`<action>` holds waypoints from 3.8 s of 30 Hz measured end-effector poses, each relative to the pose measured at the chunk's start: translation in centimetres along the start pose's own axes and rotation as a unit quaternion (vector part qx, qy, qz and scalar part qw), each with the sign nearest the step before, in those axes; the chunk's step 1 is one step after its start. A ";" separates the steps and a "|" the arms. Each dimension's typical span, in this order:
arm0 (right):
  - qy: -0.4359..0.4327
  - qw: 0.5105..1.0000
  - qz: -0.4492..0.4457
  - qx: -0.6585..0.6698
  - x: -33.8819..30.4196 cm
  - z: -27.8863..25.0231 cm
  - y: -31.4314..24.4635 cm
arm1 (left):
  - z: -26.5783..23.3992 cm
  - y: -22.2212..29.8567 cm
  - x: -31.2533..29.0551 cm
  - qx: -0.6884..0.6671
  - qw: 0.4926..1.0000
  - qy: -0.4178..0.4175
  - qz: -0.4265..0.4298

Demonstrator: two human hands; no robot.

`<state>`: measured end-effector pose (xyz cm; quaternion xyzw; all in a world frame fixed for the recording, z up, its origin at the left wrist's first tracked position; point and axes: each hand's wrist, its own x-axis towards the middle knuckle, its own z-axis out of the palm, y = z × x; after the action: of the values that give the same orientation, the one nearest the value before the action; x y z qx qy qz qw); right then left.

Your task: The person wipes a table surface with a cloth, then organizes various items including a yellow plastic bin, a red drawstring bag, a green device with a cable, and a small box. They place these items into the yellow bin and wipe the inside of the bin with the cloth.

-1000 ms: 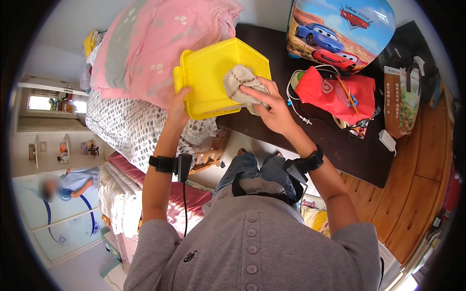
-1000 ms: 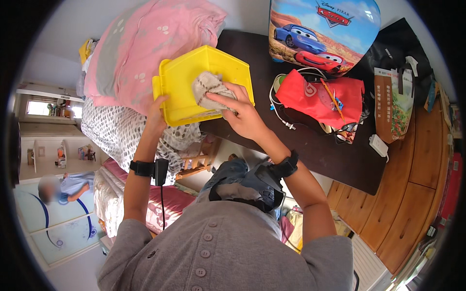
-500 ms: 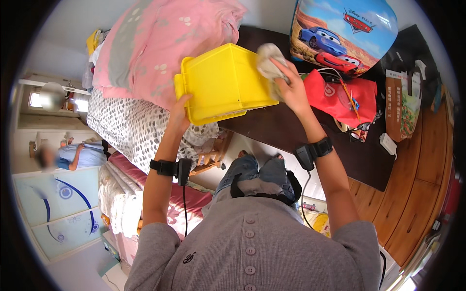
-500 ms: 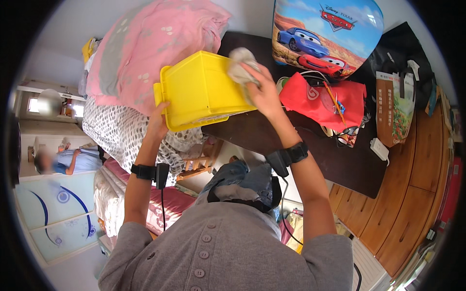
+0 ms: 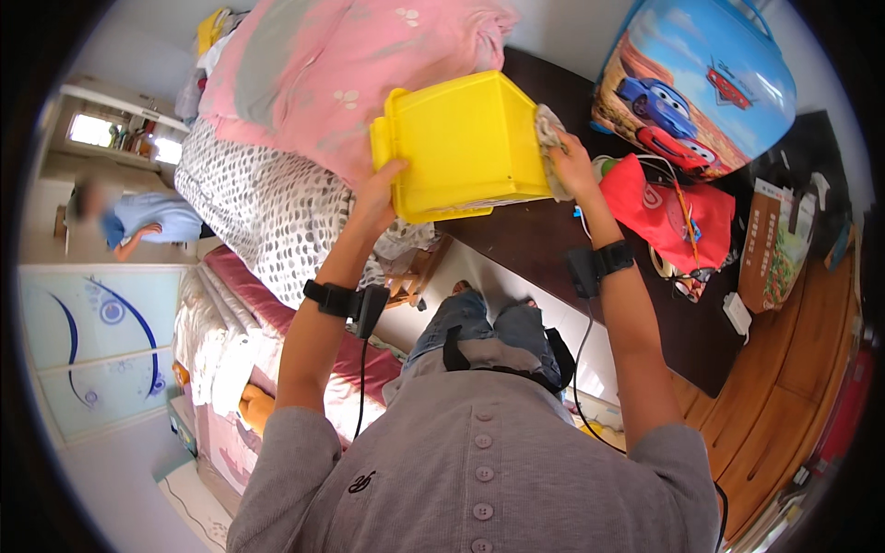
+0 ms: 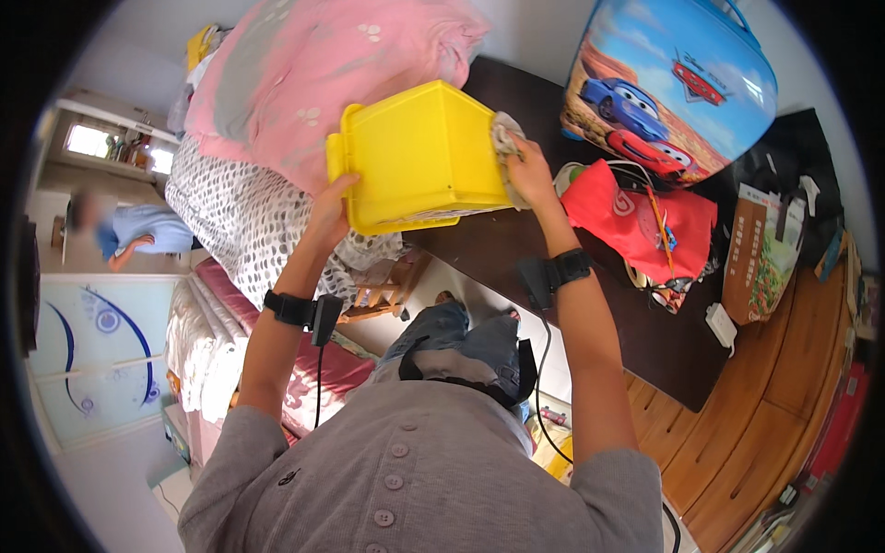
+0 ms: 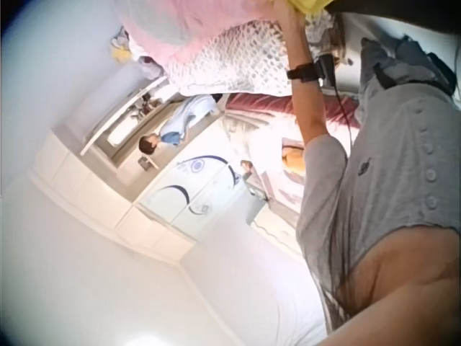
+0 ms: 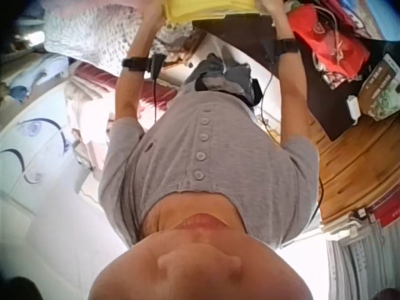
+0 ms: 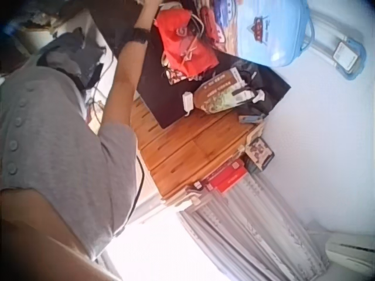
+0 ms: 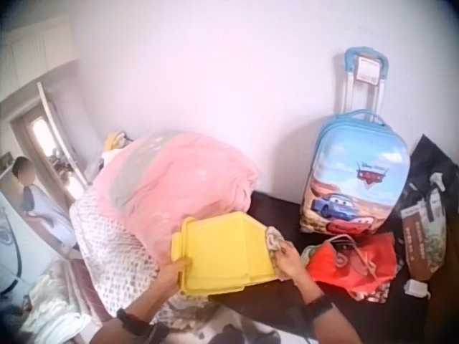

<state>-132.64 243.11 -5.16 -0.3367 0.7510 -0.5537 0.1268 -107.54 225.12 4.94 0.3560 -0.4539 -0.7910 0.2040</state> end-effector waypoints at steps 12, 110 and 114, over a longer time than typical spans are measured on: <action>-0.035 0.981 0.190 0.030 -5.3 -0.3 -3.4 | -0.3 -1.2 0.2 -0.034 0.998 0.029 0.044; 0.176 0.933 -0.110 -0.295 -14.3 -28.8 -2.7 | 34.7 1.9 -3.5 0.414 0.776 -0.254 0.401; 0.225 0.914 -0.089 -0.326 -14.1 -28.5 -2.7 | 34.1 3.9 -2.7 0.334 0.806 -0.277 0.402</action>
<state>-137.31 273.07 4.88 -0.2913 0.8655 -0.3481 -0.2120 -131.26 244.39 20.70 -0.0465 -0.8296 -0.5030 0.2377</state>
